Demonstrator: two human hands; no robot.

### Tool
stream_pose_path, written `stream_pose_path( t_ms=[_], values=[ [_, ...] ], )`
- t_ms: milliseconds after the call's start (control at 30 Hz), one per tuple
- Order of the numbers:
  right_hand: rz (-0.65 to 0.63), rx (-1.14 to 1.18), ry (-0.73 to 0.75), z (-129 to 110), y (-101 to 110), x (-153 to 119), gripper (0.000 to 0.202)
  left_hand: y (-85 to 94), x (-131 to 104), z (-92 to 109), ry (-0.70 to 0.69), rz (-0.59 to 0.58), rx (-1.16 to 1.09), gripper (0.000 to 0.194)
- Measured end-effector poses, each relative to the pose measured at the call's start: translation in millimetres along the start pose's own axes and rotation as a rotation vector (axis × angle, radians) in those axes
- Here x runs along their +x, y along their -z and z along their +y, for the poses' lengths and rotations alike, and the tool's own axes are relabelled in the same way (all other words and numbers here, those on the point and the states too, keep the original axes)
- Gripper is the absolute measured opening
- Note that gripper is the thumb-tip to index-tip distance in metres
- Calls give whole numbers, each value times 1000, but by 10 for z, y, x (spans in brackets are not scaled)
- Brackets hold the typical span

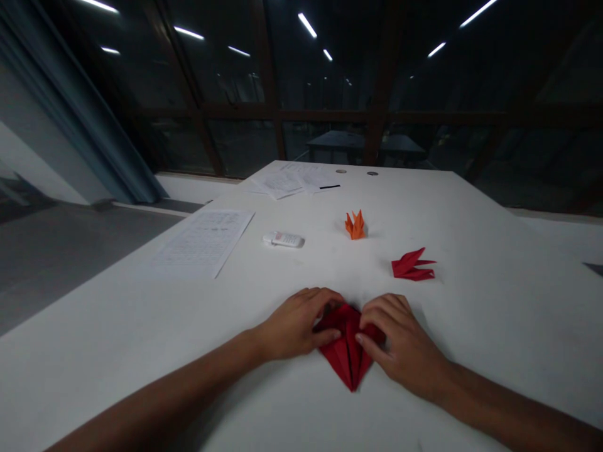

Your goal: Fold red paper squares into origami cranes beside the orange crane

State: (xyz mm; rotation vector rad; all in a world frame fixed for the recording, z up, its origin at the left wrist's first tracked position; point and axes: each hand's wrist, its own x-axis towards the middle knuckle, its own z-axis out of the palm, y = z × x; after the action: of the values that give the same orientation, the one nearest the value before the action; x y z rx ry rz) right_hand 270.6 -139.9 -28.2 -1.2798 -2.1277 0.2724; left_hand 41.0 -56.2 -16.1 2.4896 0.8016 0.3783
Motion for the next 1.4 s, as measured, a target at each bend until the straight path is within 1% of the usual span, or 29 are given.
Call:
stream_pose_path(
  t_ms=[33, 67, 167, 233, 267, 400, 467, 667, 733, 800, 900, 967, 1067, 1200, 1300, 1400],
  values=[
    [-31, -12, 35, -10, 5, 1, 3, -8, -2, -4, 8, 3, 1, 51],
    [-62, -26, 64, -21, 10, 2, 6, -14, -3, -8, 13, 7, 1, 55],
    [-119, -73, 84, -50, 21, 0, 24, -19, 1, -13, 8, 25, -1, 65],
    [-140, -92, 76, -62, 26, -5, 27, -12, 6, -13, -21, 29, 0, 63],
    [-149, -97, 75, -66, 29, -9, 27, -8, 7, -12, -46, 26, 0, 58],
    [-161, -94, 69, -74, 41, -25, 29, 6, -2, -22, -128, -3, 16, 24],
    [-146, -92, 66, -64, 38, -29, 26, 5, -9, -34, -138, -11, 31, 17],
    [-23, -105, 48, 4, -28, -44, 17, -21, 4, -67, -172, 0, 50, 26],
    [31, -146, 60, -30, -45, -75, 17, -28, 13, -64, -174, -1, 75, 24],
    [62, -204, 89, -120, -51, -130, 21, -30, 18, -54, -165, -7, 91, 23],
    [27, -227, 169, -309, -45, -247, 23, -28, 22, -42, -154, -12, 95, 24],
    [50, -255, 222, -417, -43, -327, 23, -30, 24, -43, -151, -15, 98, 25],
    [34, -331, 281, -505, -54, -421, 26, -39, 25, -50, -147, -9, 105, 26],
    [-48, -396, 253, -523, -91, -481, 32, -44, 26, -45, -149, 6, 110, 25],
    [-47, -404, 250, -505, -121, -482, 32, -39, 21, -27, -167, 22, 113, 25],
    [-27, -387, 262, -465, -154, -468, 33, -34, 8, -5, -199, 56, 99, 35]
  ],
)
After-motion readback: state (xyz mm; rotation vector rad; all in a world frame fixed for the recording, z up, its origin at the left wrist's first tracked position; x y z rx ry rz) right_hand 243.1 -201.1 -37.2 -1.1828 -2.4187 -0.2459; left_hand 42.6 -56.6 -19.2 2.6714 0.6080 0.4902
